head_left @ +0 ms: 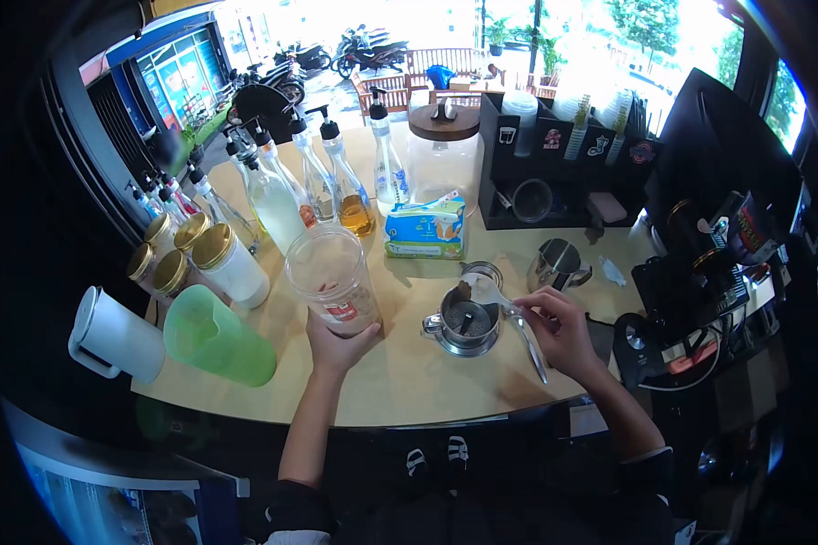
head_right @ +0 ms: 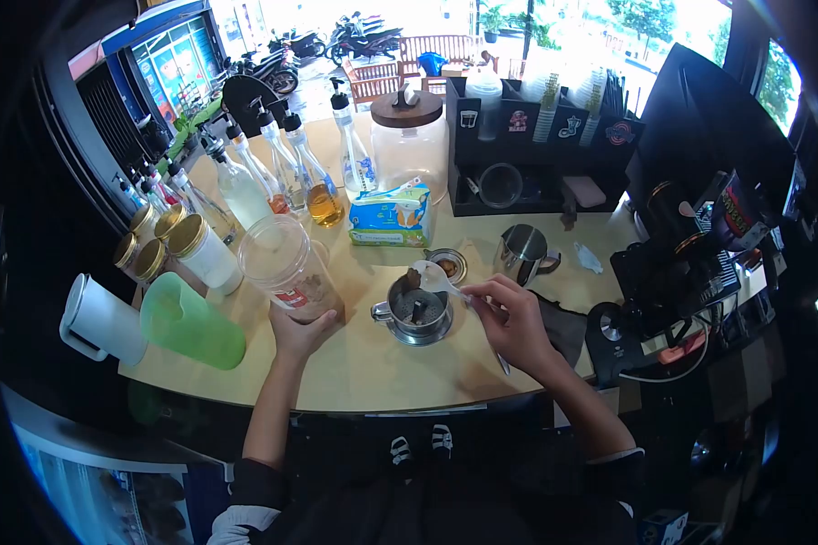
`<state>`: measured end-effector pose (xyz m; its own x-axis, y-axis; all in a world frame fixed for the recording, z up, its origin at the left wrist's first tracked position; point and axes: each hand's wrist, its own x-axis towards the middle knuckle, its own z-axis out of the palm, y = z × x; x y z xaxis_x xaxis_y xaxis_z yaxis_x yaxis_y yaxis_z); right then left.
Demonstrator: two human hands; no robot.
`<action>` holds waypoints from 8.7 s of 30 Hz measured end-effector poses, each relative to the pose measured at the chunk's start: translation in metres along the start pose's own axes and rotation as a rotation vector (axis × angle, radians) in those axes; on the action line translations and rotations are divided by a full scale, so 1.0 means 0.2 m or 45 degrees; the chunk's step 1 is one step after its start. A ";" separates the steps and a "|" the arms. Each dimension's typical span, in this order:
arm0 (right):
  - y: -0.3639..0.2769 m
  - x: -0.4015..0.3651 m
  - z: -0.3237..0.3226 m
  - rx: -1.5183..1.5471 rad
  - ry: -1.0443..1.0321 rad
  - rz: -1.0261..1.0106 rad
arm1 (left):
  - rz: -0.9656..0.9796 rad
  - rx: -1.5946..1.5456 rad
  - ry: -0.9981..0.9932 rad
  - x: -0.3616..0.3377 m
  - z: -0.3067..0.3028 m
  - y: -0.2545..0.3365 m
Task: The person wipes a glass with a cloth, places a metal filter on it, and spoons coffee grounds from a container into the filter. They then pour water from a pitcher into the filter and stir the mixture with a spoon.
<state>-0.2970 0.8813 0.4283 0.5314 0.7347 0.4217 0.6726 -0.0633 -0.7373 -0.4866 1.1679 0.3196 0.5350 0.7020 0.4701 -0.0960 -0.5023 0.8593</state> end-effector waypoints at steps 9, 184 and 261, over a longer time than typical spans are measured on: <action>0.00 -0.03 0.01 0.001 0.048 -0.052 | -0.005 0.017 -0.021 0.00 0.00 -0.01; -0.22 0.37 -0.19 0.224 -0.302 -0.054 | 0.166 -0.475 -0.806 0.03 0.50 0.28; 0.96 0.13 -0.25 0.803 0.311 0.426 | 0.109 -0.544 -0.773 0.01 0.51 0.31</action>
<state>-0.1281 0.8554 0.3245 0.8039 0.5690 0.1734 0.0722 0.1959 -0.9780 -0.4060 1.0875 0.3528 0.8684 0.2051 0.4514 -0.4096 -0.2162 0.8863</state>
